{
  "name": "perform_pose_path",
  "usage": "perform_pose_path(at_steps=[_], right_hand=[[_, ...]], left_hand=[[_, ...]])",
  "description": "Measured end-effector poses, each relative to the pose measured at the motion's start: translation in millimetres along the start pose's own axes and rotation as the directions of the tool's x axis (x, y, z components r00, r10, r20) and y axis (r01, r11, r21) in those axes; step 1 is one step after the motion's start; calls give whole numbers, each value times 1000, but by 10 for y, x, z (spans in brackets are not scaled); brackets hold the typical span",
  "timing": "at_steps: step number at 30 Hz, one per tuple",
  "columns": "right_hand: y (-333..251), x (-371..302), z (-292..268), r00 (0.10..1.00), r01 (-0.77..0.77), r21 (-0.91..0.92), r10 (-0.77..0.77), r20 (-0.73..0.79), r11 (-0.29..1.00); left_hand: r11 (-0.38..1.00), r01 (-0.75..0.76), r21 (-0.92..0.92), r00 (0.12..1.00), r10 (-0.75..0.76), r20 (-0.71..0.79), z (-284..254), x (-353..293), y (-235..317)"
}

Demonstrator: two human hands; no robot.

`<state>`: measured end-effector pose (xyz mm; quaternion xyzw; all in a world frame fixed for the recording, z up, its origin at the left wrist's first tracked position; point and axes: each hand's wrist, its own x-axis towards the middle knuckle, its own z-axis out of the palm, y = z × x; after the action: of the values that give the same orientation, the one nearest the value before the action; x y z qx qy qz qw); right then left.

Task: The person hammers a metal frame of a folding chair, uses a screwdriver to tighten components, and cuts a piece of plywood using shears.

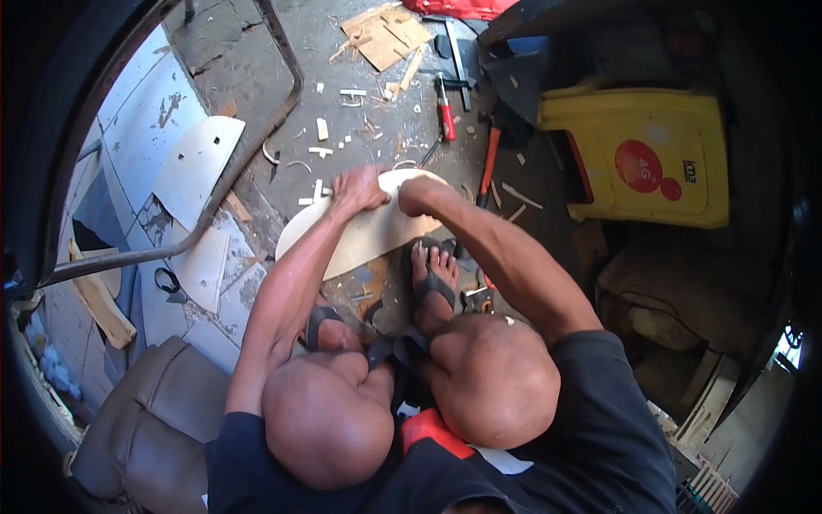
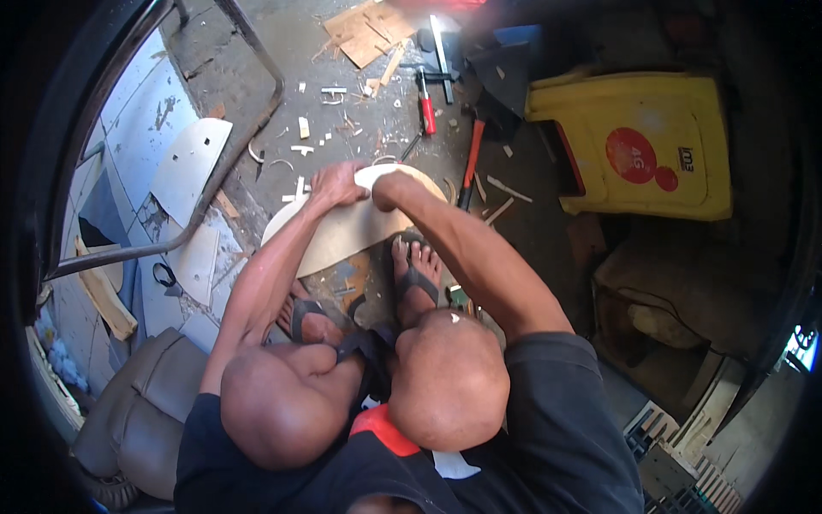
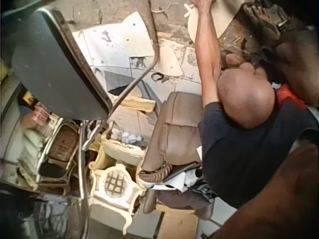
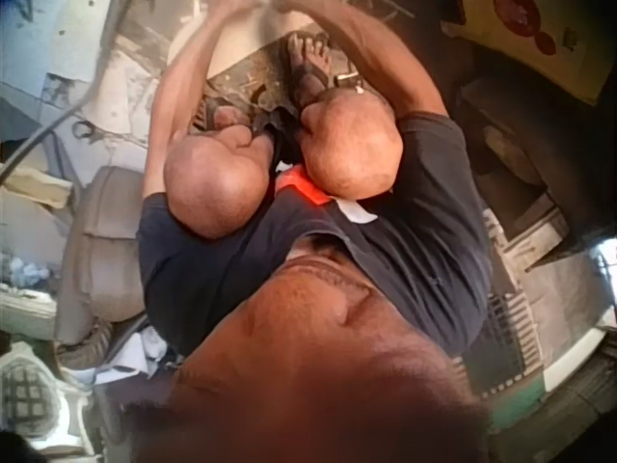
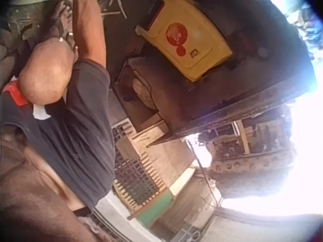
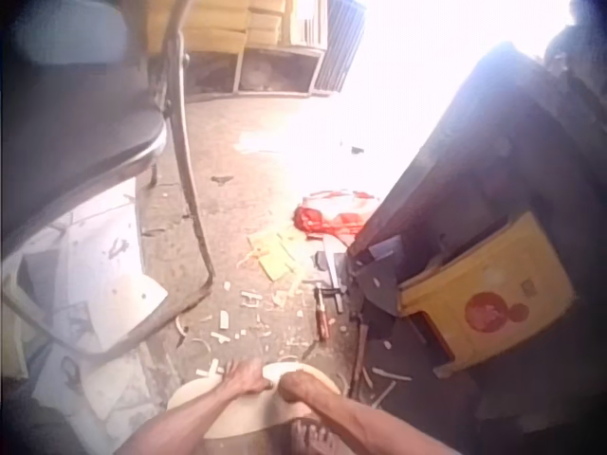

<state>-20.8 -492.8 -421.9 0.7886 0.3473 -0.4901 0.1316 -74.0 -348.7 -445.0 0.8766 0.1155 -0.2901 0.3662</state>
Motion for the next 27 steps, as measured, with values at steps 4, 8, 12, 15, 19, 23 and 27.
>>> perform_pose_path(at_steps=[4, 8, 12, 15, 19, 23, 27], right_hand=[[-166, -301, 248, 912, -175, 486, 326, -247, 856], [-43, -249, 473, 931, -153, 429, 275, -239, 890], [91, -117, 497, 939, -86, 557, 254, -231, 826], [-54, -377, 380, 930, -26, 571, 230, -288, 821], [-67, -407, 518, 911, -38, 704, 313, -267, 709], [-159, -608, 405, 887, -111, 651, 370, -275, 751], [-167, -764, 215, 879, -158, 603, 389, -275, 782]], left_hand=[[998, 20, 58, 1000, -19, -12, -69, -44, 3], [999, -16, 44, 999, 19, -50, -75, 52, 13], [1000, -8, 26, 998, 10, -62, -5, 1, 30], [999, 28, 16, 1000, -28, 0, -90, -13, -21], [999, 33, 16, 999, -33, -14, -75, -5, 31], [999, 46, 9, 999, -46, -3, -107, -39, 67], [999, 37, 0, 999, -37, 0, -128, -62, 57]])
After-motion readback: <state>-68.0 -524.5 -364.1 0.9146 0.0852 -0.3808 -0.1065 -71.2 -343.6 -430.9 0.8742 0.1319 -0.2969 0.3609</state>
